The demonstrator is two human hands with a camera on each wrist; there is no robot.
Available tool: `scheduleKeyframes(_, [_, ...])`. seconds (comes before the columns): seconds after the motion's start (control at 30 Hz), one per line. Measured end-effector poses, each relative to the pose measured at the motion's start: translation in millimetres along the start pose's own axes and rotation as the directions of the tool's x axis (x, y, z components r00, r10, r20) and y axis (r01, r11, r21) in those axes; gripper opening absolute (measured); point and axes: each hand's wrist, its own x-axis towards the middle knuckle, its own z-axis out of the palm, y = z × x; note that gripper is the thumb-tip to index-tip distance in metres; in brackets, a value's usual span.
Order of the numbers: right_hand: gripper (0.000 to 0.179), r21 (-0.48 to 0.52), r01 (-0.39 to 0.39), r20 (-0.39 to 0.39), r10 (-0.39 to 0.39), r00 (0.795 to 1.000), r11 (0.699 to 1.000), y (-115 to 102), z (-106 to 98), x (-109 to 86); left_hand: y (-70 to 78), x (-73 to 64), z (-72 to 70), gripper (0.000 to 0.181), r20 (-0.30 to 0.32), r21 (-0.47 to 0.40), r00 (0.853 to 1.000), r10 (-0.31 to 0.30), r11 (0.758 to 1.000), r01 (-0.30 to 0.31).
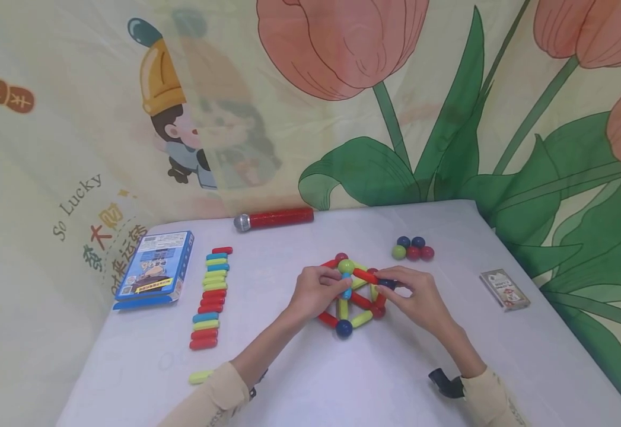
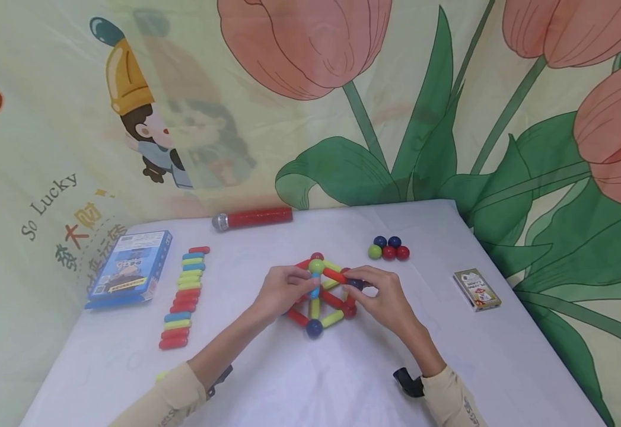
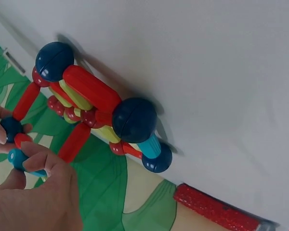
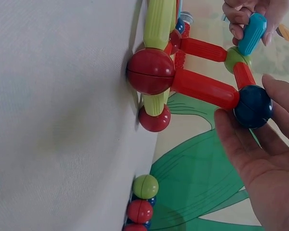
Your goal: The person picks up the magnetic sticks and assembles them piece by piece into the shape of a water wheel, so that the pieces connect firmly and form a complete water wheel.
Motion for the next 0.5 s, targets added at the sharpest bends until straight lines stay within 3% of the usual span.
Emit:
scheduleKeyframes(0.2, [0.040,-0.004,-0.008,0.004,0.008,1.000,1.000,0.7,1.5,0.9,-2.6,-2.1,-2.7,0.039,0.007,0.010,1.000,-0.007,1.000,0.007])
scheduleKeyframes(0.3, [0.038,-0.020,0.009,-0.039,-0.010,0.999,1.000,5.4,-7.8,2.0,-5.4,-4.9,-10.3,0.039,0.022,0.014,1.000,0.019,1.000,-0.020])
scheduleKeyframes(0.4, [0.031,-0.071,-0.018,-0.119,0.009,0.993,0.997,22.2,-26.5,8.6,-15.8,-6.2,-23.4,0.033,0.001,0.106,0.995,0.104,0.989,-0.103])
scheduleKeyframes(0.5, [0.030,-0.163,-0.115,-0.129,0.095,0.987,0.980,52.3,-45.6,20.8,-32.4,-6.1,-35.7,0.029,-0.039,0.305,0.983,0.180,0.939,-0.160])
